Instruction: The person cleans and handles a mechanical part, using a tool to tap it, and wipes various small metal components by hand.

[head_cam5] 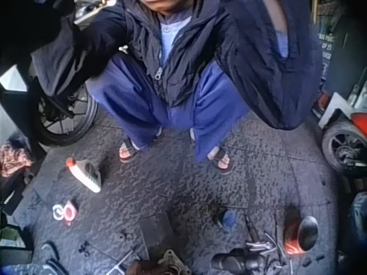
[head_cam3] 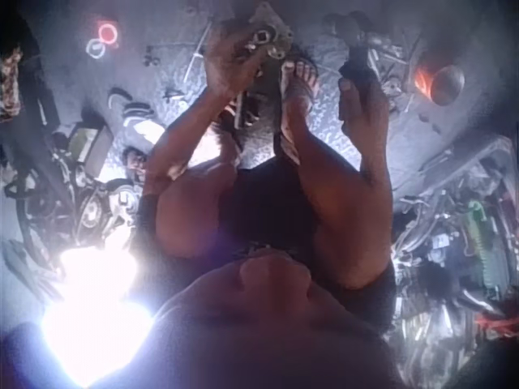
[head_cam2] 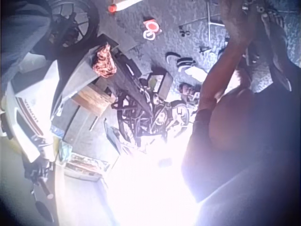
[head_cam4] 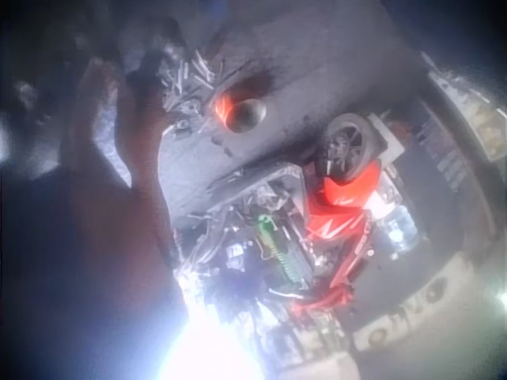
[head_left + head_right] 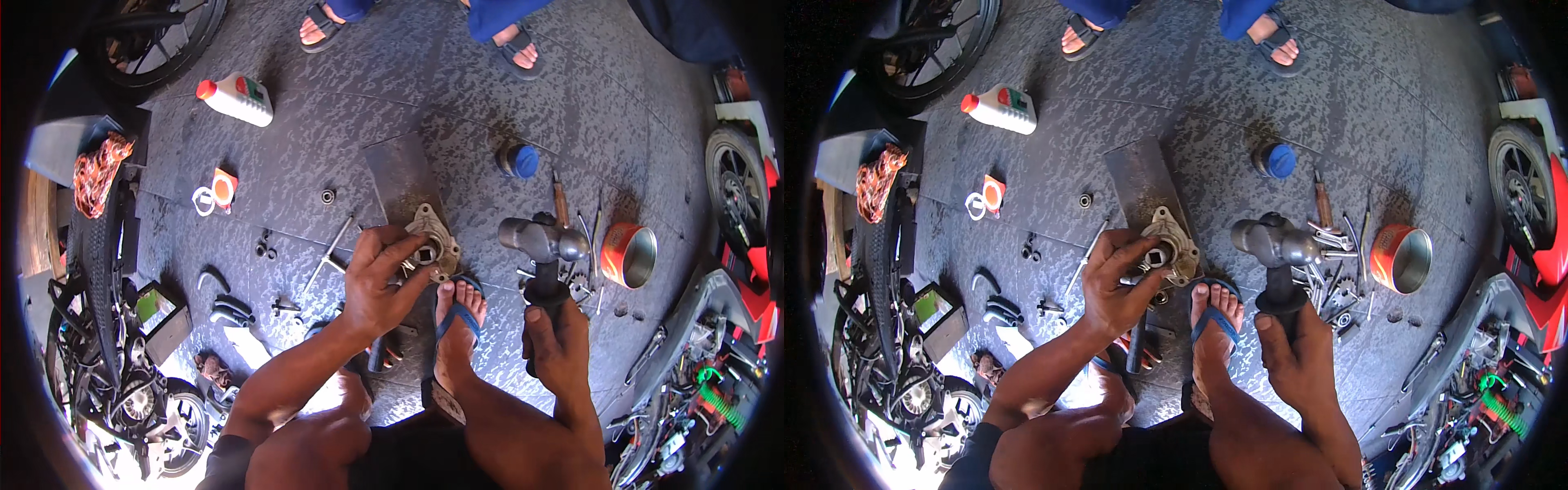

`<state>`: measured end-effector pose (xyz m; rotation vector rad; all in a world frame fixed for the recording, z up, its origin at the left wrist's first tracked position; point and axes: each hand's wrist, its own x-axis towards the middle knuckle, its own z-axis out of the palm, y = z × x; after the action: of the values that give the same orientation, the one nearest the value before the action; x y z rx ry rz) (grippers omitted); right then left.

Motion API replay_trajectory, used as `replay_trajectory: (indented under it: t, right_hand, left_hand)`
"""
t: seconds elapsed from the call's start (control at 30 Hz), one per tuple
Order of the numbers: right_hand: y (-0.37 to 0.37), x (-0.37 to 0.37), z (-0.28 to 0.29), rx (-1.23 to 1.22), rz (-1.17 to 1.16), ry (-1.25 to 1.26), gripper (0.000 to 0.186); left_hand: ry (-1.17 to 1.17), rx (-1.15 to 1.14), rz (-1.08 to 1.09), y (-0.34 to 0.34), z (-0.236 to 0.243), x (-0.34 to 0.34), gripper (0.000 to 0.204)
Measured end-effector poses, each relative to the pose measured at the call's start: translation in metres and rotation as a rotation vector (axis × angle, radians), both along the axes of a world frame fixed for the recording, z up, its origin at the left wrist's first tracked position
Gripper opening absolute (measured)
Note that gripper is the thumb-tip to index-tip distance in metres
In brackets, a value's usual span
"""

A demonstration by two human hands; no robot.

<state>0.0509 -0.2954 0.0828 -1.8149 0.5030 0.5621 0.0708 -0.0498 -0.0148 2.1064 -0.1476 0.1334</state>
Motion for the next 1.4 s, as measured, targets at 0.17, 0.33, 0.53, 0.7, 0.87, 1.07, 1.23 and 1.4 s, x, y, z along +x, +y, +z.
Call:
replay_trajectory:
  t: [0.17, 0.33, 0.53, 0.7, 0.87, 1.07, 1.23, 1.4]
  right_hand:
    - [-0.007, -0.004, -0.006, -0.028, 0.053, -0.054, 0.023]
    - [-0.008, -0.004, -0.007, -0.052, 0.117, -0.102, 0.026]
    - [-0.006, 0.002, 0.001, -0.043, 0.187, -0.076, 0.03]
    - [0.002, 0.003, 0.007, -0.138, 0.367, -0.177, 0.033]
    - [0.014, 0.007, 0.012, -0.18, 0.529, -0.129, 0.032]
    - [0.029, 0.011, 0.013, -0.282, 0.655, -0.185, 0.038]
    - [0.034, 0.011, 0.021, -0.238, 0.652, -0.227, 0.047]
    - [0.038, 0.013, 0.016, -0.302, 0.702, -0.224, 0.046]
  left_hand:
    - [0.03, -0.032, 0.006, -0.004, 0.0, 0.0, 0.044]
    - [0.058, -0.089, 0.034, -0.007, -0.003, -0.002, 0.044]
    - [0.048, -0.071, 0.039, -0.009, -0.001, -0.001, 0.042]
    - [0.029, 0.006, 0.049, -0.01, 0.002, -0.001, 0.041]
    - [0.018, 0.06, 0.047, -0.009, 0.003, -0.001, 0.045]
    - [-0.011, 0.031, 0.057, -0.008, 0.005, 0.002, 0.04]
    - [-0.003, 0.101, 0.085, -0.012, 0.011, -0.001, 0.04]
    - [-0.017, 0.098, 0.095, -0.011, 0.01, 0.001, 0.039]
